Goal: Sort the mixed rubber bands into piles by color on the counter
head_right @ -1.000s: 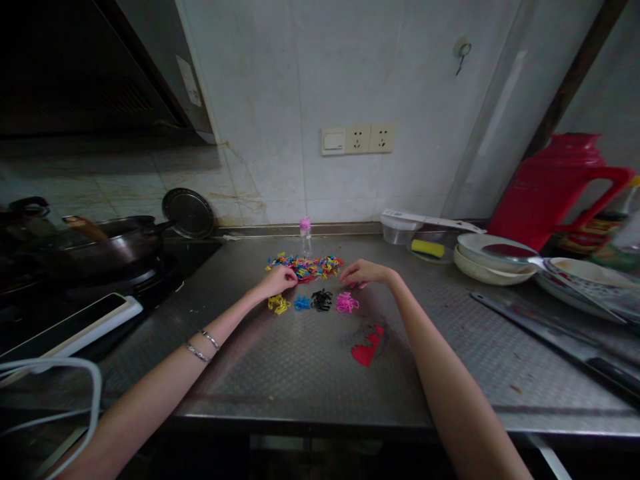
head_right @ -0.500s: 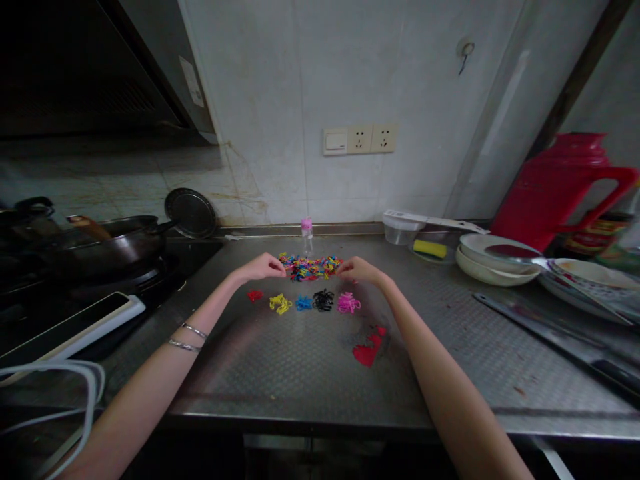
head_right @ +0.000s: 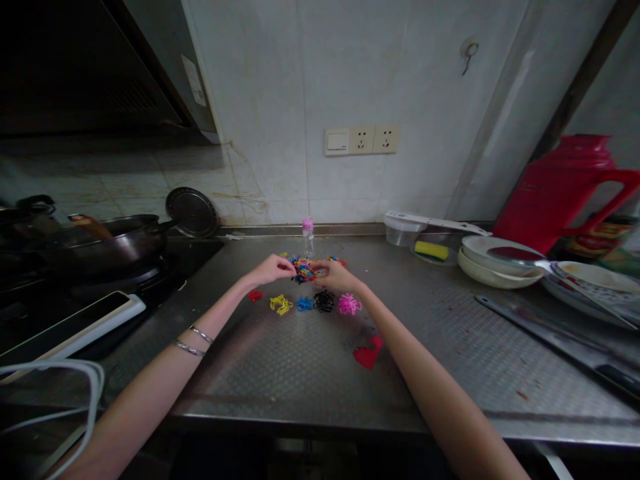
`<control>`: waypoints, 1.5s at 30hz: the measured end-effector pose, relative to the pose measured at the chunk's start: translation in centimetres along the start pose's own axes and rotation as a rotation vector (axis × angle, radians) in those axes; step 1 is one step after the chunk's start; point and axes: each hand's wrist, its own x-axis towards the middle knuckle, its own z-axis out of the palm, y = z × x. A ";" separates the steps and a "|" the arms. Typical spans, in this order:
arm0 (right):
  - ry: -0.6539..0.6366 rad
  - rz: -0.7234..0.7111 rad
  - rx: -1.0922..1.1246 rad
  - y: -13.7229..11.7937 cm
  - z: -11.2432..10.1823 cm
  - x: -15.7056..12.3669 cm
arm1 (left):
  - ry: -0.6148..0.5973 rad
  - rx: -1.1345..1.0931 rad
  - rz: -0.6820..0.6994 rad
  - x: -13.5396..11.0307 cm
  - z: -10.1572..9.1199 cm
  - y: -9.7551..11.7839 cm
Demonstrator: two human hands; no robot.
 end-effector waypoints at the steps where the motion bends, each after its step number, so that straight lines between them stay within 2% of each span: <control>1: -0.015 -0.004 0.029 -0.1 0.5 0.1 | 0.002 -0.006 0.008 0.0 0.1 0.3; 7: -0.002 -0.023 0.011 0.1 2.1 0.4 | -0.013 -0.028 0.036 -0.1 0.5 1.0; 18: 0.024 0.029 0.079 -1.4 1.9 0.0 | -0.030 -0.044 0.008 -0.4 0.3 1.6; 30: 0.027 0.017 0.064 -0.7 1.9 0.2 | -0.029 -0.060 -0.035 -0.6 0.0 1.8; 36: 0.078 -0.017 -0.033 -0.6 0.3 -0.1 | -0.089 -0.071 -0.094 -1.3 -2.4 1.0; 42: 0.240 0.040 -0.247 2.0 -2.5 -0.2 | -0.176 -0.021 -0.230 -2.8 -5.9 -1.0; 45: 0.310 0.095 -0.307 3.2 -3.6 -0.5 | -0.263 -0.001 -0.296 -3.5 -7.3 -2.0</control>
